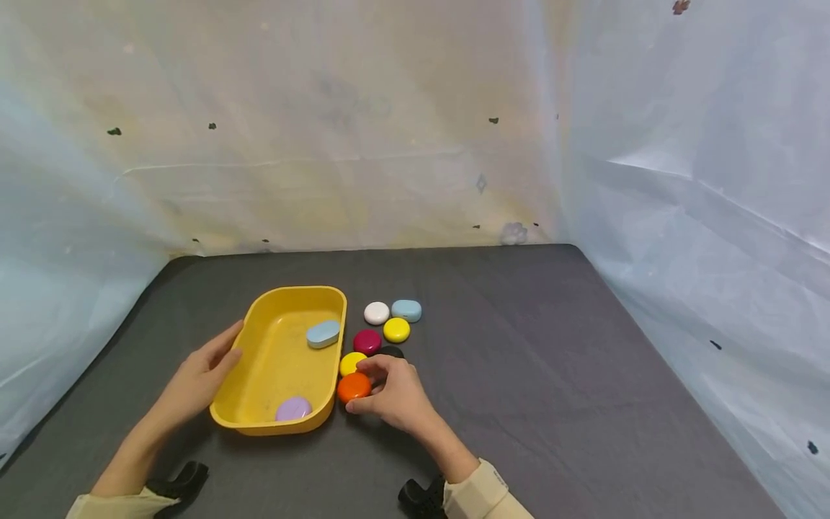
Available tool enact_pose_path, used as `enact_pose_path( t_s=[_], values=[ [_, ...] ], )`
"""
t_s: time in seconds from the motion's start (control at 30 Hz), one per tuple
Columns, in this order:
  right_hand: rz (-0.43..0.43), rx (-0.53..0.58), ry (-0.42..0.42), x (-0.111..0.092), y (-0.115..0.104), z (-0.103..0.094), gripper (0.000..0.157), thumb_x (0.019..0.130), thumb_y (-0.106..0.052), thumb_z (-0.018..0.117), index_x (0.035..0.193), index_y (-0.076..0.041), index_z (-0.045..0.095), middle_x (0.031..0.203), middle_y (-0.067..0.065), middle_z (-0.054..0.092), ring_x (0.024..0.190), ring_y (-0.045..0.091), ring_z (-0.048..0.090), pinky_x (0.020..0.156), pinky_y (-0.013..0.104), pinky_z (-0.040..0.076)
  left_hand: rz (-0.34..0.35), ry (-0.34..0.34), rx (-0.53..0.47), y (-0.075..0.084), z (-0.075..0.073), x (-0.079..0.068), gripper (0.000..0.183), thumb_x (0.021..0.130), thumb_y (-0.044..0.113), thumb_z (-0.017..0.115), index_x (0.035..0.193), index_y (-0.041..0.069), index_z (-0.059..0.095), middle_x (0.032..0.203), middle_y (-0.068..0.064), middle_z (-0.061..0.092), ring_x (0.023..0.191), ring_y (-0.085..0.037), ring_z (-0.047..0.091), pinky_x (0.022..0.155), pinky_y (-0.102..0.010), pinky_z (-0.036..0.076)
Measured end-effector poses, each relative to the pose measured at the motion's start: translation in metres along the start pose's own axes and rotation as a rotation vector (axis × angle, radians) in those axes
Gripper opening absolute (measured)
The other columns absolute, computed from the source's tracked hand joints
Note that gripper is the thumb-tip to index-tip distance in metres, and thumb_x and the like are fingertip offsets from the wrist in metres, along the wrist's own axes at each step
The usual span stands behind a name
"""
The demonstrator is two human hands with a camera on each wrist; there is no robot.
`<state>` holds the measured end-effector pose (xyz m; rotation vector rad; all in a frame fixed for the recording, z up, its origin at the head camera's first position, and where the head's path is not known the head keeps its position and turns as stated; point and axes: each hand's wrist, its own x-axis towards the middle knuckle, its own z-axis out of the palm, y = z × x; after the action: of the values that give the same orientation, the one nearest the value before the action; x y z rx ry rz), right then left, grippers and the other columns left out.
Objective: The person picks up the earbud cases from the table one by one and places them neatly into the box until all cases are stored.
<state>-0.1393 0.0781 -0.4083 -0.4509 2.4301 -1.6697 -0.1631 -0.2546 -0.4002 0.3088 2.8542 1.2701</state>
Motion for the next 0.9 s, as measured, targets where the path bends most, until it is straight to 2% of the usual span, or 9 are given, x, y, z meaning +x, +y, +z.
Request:
enact_pose_path(
  t_s=[0.37, 0.6, 0.9],
  values=[
    [0.029, 0.058, 0.048, 0.0004, -0.0018, -0.0017, 0.048, 0.073, -0.011, 0.088, 0.116, -0.003, 0.068, 0.106, 0.002, 0.068, 0.084, 0.021, 0.065, 0.075, 0.029, 0.055, -0.01, 0.0, -0.019, 0.0008, 0.0006, 0.0014, 0.06, 0.107, 0.029, 0.042, 0.157, 0.007, 0.018, 0.156, -0.022, 0.028, 0.136, -0.041, 0.036, 0.101, -0.055, 0.038],
    [0.058, 0.08, 0.082, -0.0014, -0.0025, -0.0026, 0.052, 0.073, -0.012, 0.088, 0.119, -0.002, 0.067, 0.101, 0.003, 0.068, 0.084, 0.022, 0.064, 0.075, 0.031, 0.055, -0.018, -0.006, -0.017, 0.0005, 0.0008, 0.0019, 0.06, 0.107, 0.03, 0.042, 0.158, 0.007, 0.018, 0.155, -0.022, 0.03, 0.134, -0.041, 0.039, 0.1, -0.054, 0.039],
    [0.042, 0.099, 0.117, -0.0047, -0.0063, -0.0034, 0.051, 0.073, -0.013, 0.088, 0.119, -0.002, 0.067, 0.103, 0.004, 0.068, 0.087, 0.023, 0.062, 0.076, 0.031, 0.054, -0.02, -0.01, -0.022, -0.0001, -0.0003, 0.0016, 0.06, 0.108, 0.03, 0.041, 0.158, 0.007, 0.017, 0.155, -0.022, 0.03, 0.133, -0.04, 0.04, 0.101, -0.055, 0.039]
  ],
)
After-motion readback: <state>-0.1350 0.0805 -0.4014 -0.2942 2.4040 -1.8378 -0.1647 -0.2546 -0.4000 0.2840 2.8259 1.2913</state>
